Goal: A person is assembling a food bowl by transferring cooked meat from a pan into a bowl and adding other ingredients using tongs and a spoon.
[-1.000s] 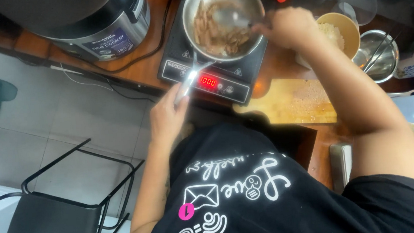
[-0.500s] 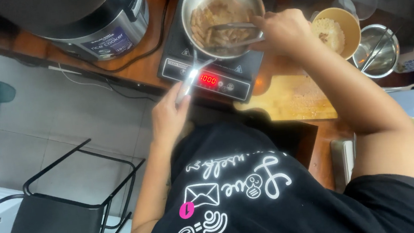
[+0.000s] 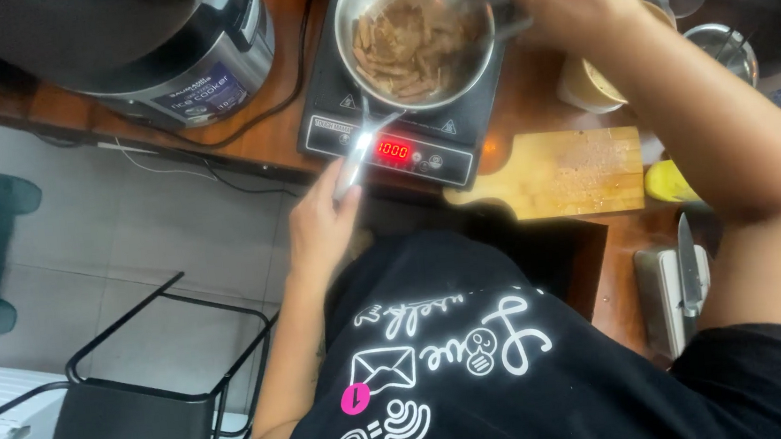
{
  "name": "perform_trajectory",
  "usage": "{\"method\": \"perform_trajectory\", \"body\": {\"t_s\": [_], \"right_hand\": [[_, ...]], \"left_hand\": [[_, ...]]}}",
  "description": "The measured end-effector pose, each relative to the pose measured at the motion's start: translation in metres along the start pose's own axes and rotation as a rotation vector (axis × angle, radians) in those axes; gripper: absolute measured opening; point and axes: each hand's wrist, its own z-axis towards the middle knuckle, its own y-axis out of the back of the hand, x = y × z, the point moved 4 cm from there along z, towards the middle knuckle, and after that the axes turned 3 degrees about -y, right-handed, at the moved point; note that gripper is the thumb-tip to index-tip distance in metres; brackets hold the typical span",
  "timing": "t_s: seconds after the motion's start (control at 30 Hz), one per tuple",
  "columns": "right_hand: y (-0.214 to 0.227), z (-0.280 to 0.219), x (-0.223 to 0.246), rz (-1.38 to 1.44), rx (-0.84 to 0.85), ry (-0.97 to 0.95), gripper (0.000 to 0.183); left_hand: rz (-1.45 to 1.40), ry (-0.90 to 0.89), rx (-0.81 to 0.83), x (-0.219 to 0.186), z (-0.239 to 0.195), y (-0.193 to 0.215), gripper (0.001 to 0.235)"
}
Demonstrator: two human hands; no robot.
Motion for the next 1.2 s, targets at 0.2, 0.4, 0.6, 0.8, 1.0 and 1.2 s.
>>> {"method": "perform_trajectory", "body": {"t_s": [0.2, 0.4, 0.6, 0.8, 1.0, 1.2], "right_hand": [[0.017, -0.01, 0.011, 0.072, 0.057, -0.239, 0.07], [0.032, -0.016, 0.042, 0.852, 0.416, -0.323, 0.063], [0.006, 0.012, 0.056, 0.625, 0.272, -0.486, 0.076], [0.053, -0.009, 0.093, 0.55, 0.246, -0.233, 0.09], [-0.001, 0.015, 0.085, 0.511, 0.222, -0.38, 0.066], [0.024, -0.039, 0.055, 0.675, 0.108, -0.365, 0.077]], "left_hand": [[-0.07, 0.07, 0.079, -0.004, -0.001, 0.008, 0.058], [-0.181, 0.106, 0.134, -0.001, 0.0, 0.01, 0.064], [-0.231, 0.151, 0.243, 0.001, 0.002, 0.014, 0.067], [-0.309, 0.072, 0.251, 0.009, 0.002, 0.013, 0.064], [-0.359, 0.007, 0.284, 0.021, 0.003, 0.014, 0.064], [-0.499, -0.072, 0.108, 0.081, -0.001, 0.005, 0.05]]}}
